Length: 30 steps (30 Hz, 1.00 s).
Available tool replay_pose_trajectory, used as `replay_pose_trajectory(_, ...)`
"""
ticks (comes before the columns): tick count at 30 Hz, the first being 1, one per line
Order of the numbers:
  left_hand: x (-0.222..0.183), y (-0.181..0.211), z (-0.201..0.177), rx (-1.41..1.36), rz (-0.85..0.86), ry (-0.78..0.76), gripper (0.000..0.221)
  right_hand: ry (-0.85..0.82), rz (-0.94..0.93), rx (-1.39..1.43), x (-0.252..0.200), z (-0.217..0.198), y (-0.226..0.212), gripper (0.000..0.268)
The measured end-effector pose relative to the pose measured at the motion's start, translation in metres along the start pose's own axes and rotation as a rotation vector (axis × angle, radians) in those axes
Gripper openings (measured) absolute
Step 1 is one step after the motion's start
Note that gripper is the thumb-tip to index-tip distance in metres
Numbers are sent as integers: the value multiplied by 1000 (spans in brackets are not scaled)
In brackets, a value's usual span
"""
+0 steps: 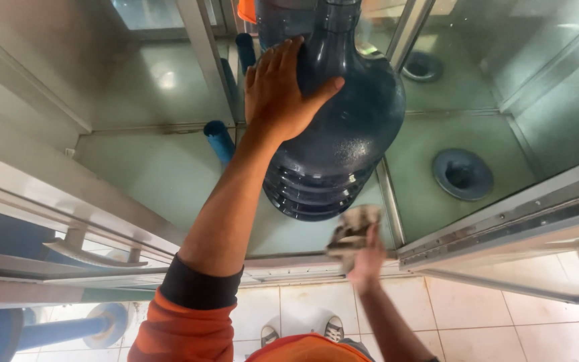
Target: Clean the exterior of a large plastic water jug using a cloth inside a refill station.
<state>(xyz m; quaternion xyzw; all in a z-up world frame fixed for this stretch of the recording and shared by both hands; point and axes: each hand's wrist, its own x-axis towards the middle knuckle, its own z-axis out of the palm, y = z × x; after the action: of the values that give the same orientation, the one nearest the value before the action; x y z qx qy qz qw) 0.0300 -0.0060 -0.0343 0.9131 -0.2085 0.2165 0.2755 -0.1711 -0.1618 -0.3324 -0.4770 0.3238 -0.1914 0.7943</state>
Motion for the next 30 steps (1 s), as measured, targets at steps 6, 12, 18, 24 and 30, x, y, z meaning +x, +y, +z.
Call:
replay_pose_trajectory(6, -1, 0, 0, 6, 4, 18, 94, 177, -602, -879, 111, -37, -9, 43)
replay_pose_trajectory(12, 0, -1, 0, 5, 41, 137, 89, -86, -1217, -1597, 41, -34, 34, 63)
replay_pose_trajectory(18, -3, 3, -5, -4, -16, 56, 99, -611, -1144, -1151, -60, 60, 68, 44)
replay_pose_trajectory(24, 0, 4, -7, -32, 8, 16, 96, -941, -404, -486, -75, 152, 57, 34)
replay_pose_trajectory(30, -2, 4, -6, -64, -34, -57, 104, -927, -1420, -981, -19, 46, 62, 51)
